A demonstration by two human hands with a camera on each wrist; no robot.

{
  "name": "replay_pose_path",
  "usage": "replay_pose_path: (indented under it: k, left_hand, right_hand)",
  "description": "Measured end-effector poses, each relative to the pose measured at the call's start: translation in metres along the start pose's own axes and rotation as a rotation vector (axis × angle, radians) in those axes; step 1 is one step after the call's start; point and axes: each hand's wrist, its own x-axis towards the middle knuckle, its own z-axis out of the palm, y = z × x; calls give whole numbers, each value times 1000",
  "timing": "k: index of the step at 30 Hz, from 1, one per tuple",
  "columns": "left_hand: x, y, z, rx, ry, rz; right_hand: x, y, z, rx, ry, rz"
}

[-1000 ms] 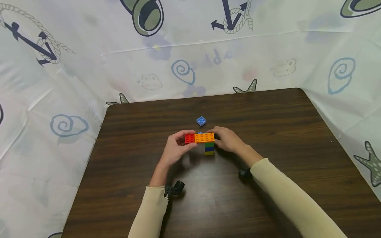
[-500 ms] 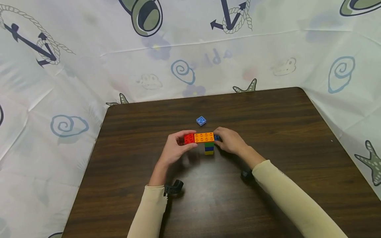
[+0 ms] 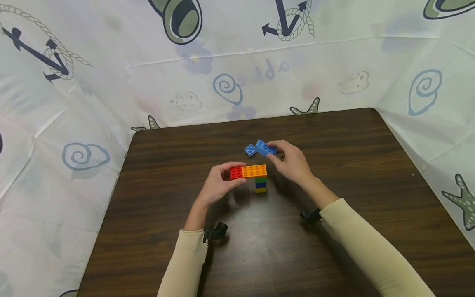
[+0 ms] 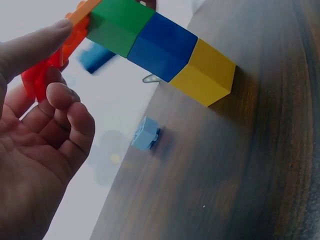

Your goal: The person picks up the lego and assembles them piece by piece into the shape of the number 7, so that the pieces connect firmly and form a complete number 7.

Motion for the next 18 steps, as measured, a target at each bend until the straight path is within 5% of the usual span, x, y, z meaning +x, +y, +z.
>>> replay_pose_path:
  k: [6, 12, 18]
  left_hand:
    - [-1, 4, 0, 13, -14, 14]
    - [-3, 5, 0, 10, -26, 49]
    - [-5, 2, 1, -21, -34, 59]
  right_hand:
    - [1, -30, -11, 145, -35, -164]
    - [-5, -53, -7, 74, -132, -321]
    - [-8, -61, 0, -21, -160, -378]
